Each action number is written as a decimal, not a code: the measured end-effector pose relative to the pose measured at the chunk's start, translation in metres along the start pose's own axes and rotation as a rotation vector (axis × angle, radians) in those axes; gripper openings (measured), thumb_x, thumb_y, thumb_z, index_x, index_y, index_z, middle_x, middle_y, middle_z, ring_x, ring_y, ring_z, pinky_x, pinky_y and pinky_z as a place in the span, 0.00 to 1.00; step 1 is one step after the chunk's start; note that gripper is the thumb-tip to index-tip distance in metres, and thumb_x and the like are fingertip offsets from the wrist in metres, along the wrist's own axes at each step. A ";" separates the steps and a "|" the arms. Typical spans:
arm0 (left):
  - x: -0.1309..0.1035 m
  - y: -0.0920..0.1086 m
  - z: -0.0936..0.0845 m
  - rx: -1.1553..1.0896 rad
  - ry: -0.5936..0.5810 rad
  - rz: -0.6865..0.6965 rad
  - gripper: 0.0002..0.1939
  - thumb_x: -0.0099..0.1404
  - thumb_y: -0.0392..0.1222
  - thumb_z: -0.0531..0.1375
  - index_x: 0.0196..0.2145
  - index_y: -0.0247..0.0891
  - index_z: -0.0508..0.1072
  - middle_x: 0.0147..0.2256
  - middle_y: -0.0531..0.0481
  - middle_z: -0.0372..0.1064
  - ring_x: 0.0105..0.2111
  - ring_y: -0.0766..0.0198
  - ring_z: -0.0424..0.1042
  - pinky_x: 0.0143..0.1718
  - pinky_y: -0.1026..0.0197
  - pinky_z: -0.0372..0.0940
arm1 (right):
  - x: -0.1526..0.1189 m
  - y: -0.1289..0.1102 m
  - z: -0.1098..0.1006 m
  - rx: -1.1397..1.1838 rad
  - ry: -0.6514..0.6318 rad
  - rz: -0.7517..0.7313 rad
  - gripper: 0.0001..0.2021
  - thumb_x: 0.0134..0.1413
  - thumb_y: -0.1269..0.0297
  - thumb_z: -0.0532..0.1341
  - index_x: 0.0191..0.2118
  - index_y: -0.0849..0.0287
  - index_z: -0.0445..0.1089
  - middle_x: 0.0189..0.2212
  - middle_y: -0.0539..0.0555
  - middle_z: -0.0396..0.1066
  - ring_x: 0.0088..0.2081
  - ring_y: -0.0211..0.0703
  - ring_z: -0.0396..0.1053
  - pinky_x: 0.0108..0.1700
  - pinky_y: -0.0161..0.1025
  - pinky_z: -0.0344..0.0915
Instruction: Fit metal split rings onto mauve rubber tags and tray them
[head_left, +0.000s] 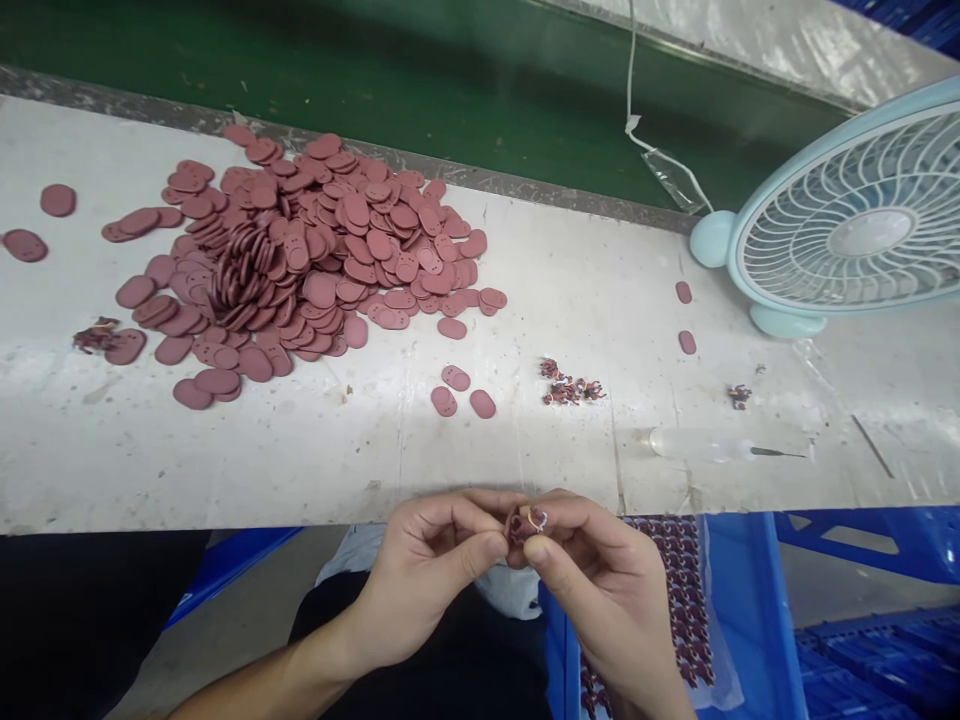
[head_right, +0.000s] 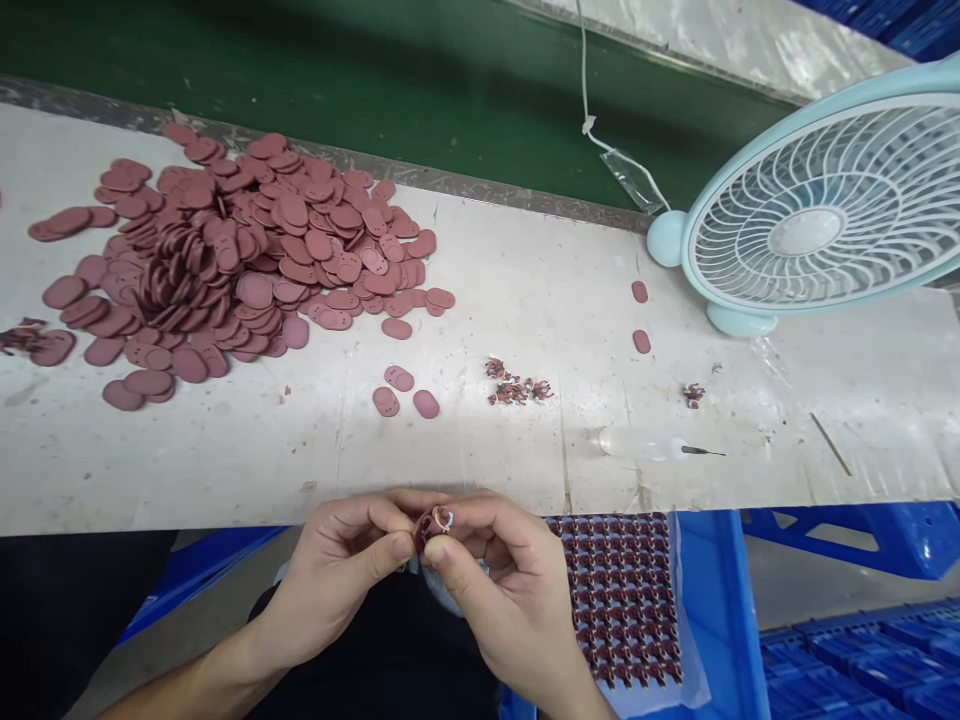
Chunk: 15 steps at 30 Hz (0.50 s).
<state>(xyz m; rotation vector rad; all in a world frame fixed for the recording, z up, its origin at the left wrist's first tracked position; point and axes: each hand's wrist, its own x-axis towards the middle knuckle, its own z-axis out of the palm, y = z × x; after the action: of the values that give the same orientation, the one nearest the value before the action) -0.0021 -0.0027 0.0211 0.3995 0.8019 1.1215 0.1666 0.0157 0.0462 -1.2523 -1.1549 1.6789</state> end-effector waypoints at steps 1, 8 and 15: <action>0.000 0.000 0.000 0.004 0.001 0.002 0.05 0.66 0.34 0.67 0.32 0.38 0.83 0.46 0.44 0.81 0.45 0.58 0.79 0.48 0.60 0.74 | 0.000 0.000 0.000 0.001 0.000 -0.002 0.05 0.62 0.67 0.67 0.43 0.50 0.78 0.38 0.51 0.79 0.38 0.40 0.78 0.40 0.34 0.76; 0.001 -0.001 0.001 0.078 0.055 0.016 0.04 0.64 0.36 0.69 0.31 0.40 0.83 0.47 0.46 0.80 0.42 0.59 0.81 0.44 0.62 0.75 | -0.001 0.003 0.000 0.017 0.024 -0.001 0.07 0.63 0.67 0.67 0.45 0.49 0.79 0.38 0.51 0.80 0.36 0.39 0.78 0.38 0.34 0.77; 0.009 0.010 -0.017 0.657 0.050 0.295 0.08 0.65 0.38 0.68 0.42 0.45 0.82 0.54 0.46 0.76 0.54 0.55 0.76 0.56 0.57 0.71 | -0.020 0.021 -0.024 0.022 0.207 0.013 0.07 0.62 0.66 0.67 0.45 0.50 0.79 0.39 0.52 0.80 0.31 0.40 0.78 0.35 0.36 0.78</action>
<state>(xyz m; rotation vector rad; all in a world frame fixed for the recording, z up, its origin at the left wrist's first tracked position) -0.0194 0.0074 0.0127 1.0682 1.1797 1.1198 0.1941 -0.0035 0.0298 -1.3859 -1.0038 1.5260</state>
